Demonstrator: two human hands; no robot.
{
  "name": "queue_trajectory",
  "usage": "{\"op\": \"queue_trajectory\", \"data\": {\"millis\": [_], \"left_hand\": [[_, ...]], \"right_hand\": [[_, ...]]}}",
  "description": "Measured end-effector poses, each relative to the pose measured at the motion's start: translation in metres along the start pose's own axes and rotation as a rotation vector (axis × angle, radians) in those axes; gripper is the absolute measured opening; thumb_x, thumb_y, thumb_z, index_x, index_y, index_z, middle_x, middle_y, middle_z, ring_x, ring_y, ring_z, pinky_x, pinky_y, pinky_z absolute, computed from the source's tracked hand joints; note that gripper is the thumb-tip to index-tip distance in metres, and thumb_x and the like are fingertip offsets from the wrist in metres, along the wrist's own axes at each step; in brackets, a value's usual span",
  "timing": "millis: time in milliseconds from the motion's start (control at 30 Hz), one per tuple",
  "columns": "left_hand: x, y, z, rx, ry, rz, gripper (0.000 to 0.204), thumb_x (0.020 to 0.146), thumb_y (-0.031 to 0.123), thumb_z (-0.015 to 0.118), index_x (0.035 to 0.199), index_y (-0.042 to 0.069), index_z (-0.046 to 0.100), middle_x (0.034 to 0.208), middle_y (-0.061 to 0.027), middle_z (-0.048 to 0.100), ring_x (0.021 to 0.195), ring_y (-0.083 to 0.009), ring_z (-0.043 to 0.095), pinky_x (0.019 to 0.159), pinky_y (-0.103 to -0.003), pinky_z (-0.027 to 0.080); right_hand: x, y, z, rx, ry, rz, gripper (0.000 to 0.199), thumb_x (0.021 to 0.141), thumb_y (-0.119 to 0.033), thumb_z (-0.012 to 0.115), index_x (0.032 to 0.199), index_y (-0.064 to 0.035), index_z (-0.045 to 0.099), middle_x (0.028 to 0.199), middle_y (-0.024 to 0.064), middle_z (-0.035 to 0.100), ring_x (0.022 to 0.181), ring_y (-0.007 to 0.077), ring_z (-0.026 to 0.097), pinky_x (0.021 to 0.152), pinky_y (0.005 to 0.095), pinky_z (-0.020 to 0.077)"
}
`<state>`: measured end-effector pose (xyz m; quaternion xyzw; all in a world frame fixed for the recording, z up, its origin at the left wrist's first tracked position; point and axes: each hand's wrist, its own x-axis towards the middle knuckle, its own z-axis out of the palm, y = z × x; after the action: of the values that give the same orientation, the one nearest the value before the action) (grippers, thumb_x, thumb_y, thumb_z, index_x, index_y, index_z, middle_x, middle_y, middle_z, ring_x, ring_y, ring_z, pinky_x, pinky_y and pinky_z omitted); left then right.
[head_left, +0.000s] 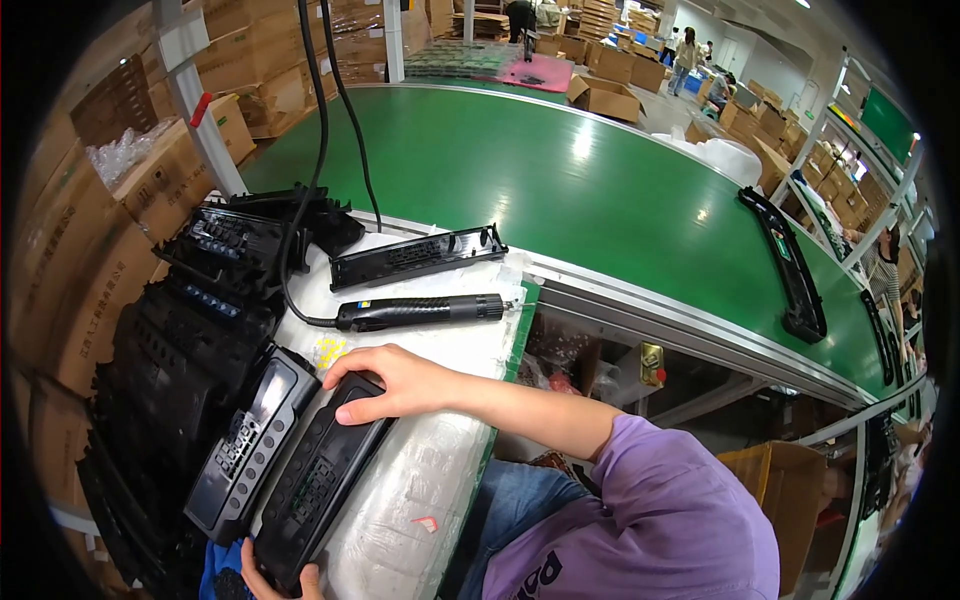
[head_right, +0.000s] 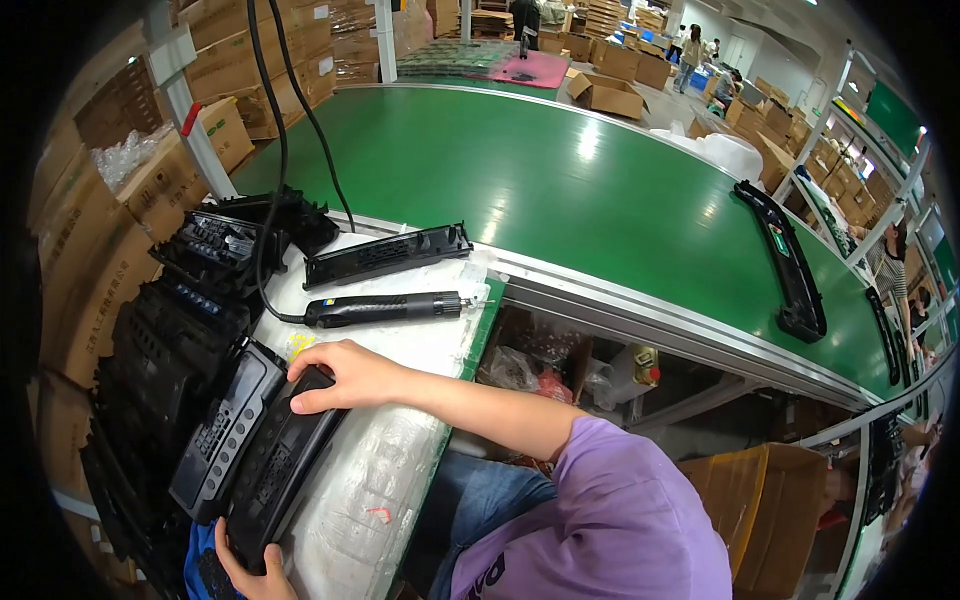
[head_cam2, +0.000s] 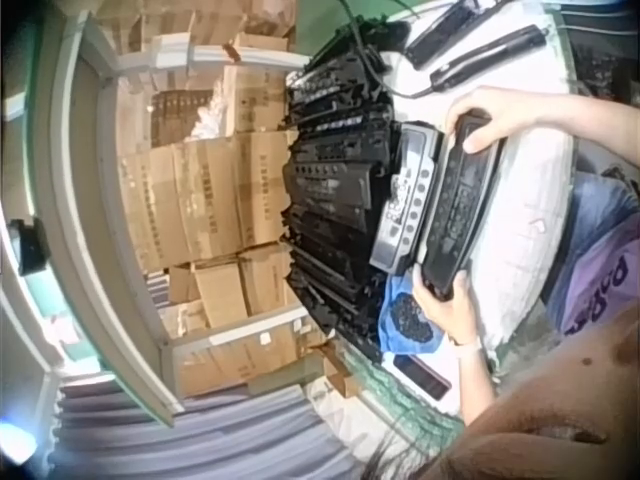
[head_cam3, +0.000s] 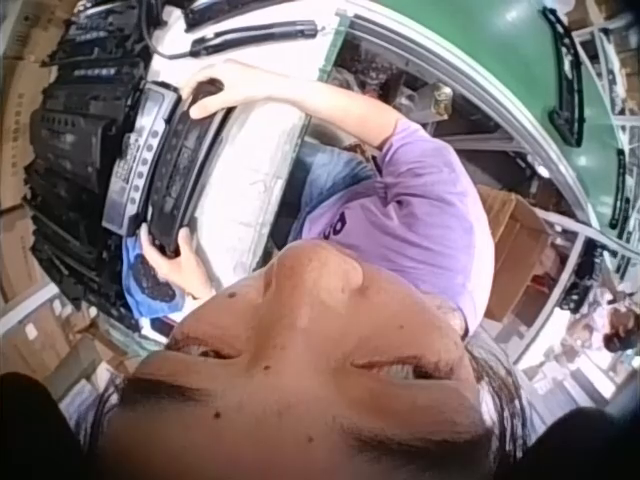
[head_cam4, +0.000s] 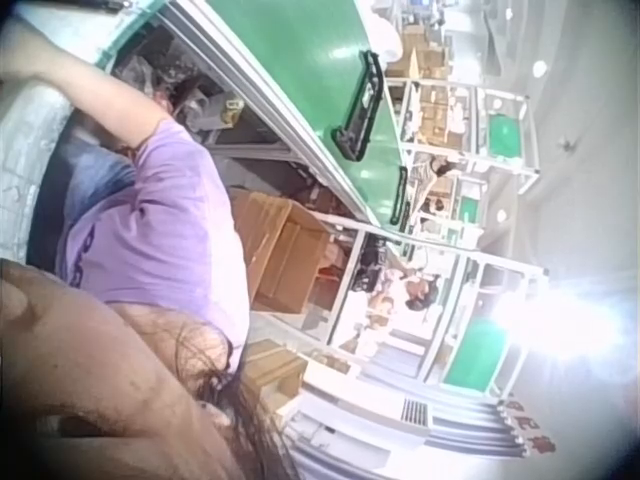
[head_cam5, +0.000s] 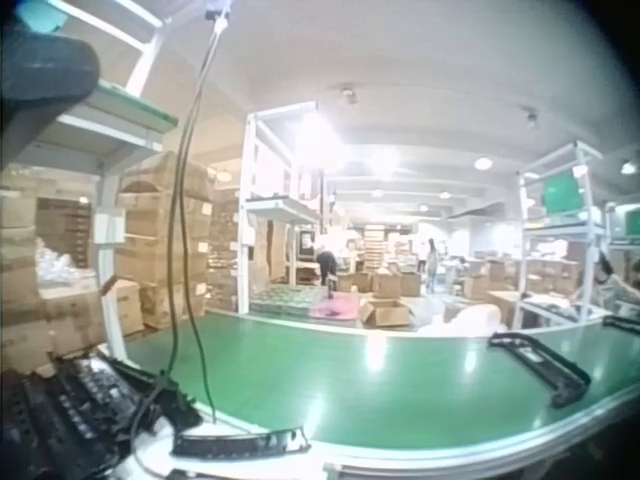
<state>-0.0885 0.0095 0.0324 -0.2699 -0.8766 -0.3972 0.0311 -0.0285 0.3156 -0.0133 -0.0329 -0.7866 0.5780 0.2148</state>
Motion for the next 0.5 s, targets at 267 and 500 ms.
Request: {"op": "queue_trajectory", "data": {"millis": [267, 500], "left_hand": [[-0.0010, -0.0062, -0.0002, 0.006, 0.021, 0.011, 0.059, 0.068, 0.008, 0.075, 0.123, 0.001, 0.053, 0.115, -0.0189, 0.056, 0.100, -0.0319, 0.054, 0.089, -0.038, 0.043], [-0.0003, -0.0052, 0.0007, 0.001, 0.011, -0.018, 0.059, 0.068, 0.006, 0.075, 0.123, 0.002, 0.053, 0.113, -0.0184, 0.057, 0.100, -0.0305, 0.054, 0.087, -0.037, 0.044]], "right_hand": [[-0.0009, 0.0006, 0.0018, 0.054, -0.001, -0.011, 0.048, 0.074, -0.040, 0.073, 0.100, -0.0006, 0.064, 0.093, 0.0084, 0.064, 0.086, 0.0177, 0.058, 0.075, 0.0289, 0.0455], [-0.0012, 0.0004, 0.0017, 0.034, 0.003, -0.031, 0.052, 0.074, -0.040, 0.073, 0.107, -0.0014, 0.060, 0.095, 0.0095, 0.064, 0.087, 0.0188, 0.058, 0.077, 0.0301, 0.0453]]}}
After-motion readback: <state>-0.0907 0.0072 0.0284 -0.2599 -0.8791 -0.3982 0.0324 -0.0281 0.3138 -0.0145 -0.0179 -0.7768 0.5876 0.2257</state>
